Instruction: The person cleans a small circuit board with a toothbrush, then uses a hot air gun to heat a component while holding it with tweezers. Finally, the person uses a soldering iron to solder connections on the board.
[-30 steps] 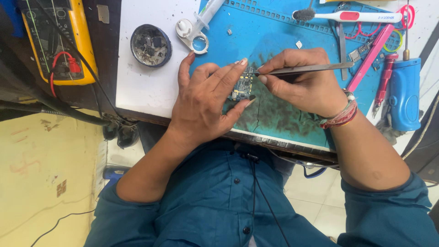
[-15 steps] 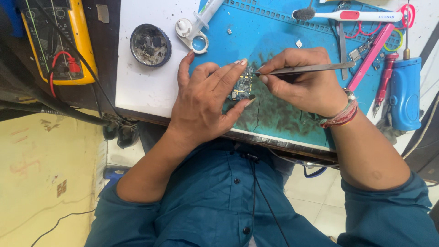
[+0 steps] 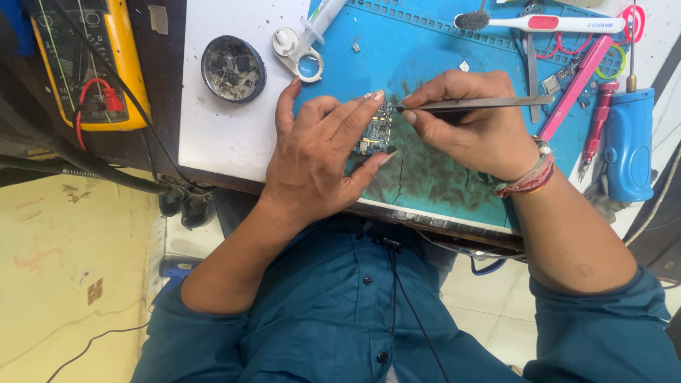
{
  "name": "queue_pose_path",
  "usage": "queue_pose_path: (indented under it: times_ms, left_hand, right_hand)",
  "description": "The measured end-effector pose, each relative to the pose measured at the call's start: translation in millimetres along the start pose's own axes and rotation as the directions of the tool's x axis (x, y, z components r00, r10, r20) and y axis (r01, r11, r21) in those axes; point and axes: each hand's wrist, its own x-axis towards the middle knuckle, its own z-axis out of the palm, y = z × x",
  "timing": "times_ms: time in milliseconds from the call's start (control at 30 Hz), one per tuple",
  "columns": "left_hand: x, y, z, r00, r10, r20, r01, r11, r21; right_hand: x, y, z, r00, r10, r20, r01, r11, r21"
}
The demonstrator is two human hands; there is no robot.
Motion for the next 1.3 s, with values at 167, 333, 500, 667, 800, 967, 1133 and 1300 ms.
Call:
queue_pose_path:
  times_ms: [167,333,500,667,800,967,1133,1300]
  left_hand:
    - [-0.3,-0.6,-0.2,1.000,-0.003,0.004,0.003,1.000,0.001]
    - [0.2,-0.3,-0.4,1.000,0.001,0.001,-0.001,1.000,0.007]
    - [0.3,-0.2,-0.4,1.000,0.000,0.002,0.000,1.000,0.002]
    - [0.5,-0.1,-0.4,1.000,-0.002,0.002,0.002,1.000,0.002]
    - [0.5,0.1,-0.7,1.000,0.000,0.002,0.000,1.000,0.002]
    - [0.7,-0.1,-0.8,1.000,-0.003,0.005,0.003,1.000,0.003]
    - [1.4,0.8,-0.6,1.000,-0.004,0.005,0.004,1.000,-0.003]
    - [-0.2,0.4,-1.7,1.000,-0.004,0.017,0.003,1.000,0.021]
  right_hand:
    - [0.1,0.2,0.0,1.000,0.004,0.002,-0.003,0.999,-0.036]
    - [-0.7,0.3,1.2,1.000,0.016,-0.024,-0.016,0.999,-0.029]
    - [-0.8,0.9,1.4,1.000,0.007,-0.023,-0.008,0.999,-0.046]
    - [-1.1,1.1,1.0,0.999,0.011,-0.032,-0.012,0.999,-0.030]
    - [-0.6,1.2,0.7,1.000,-0.003,-0.024,0.002,0.999,-0.041]
    - [-0.9,1.4,0.9,0.999,0.023,-0.032,-0.024,1.000,-0.009]
    - [-1.5,1.8,0.4,0.999,0.002,-0.040,-0.003,1.000,-0.016]
    - [-3.4,4.2,4.7,0.991,0.098,-0.087,-0.091,0.993,0.078]
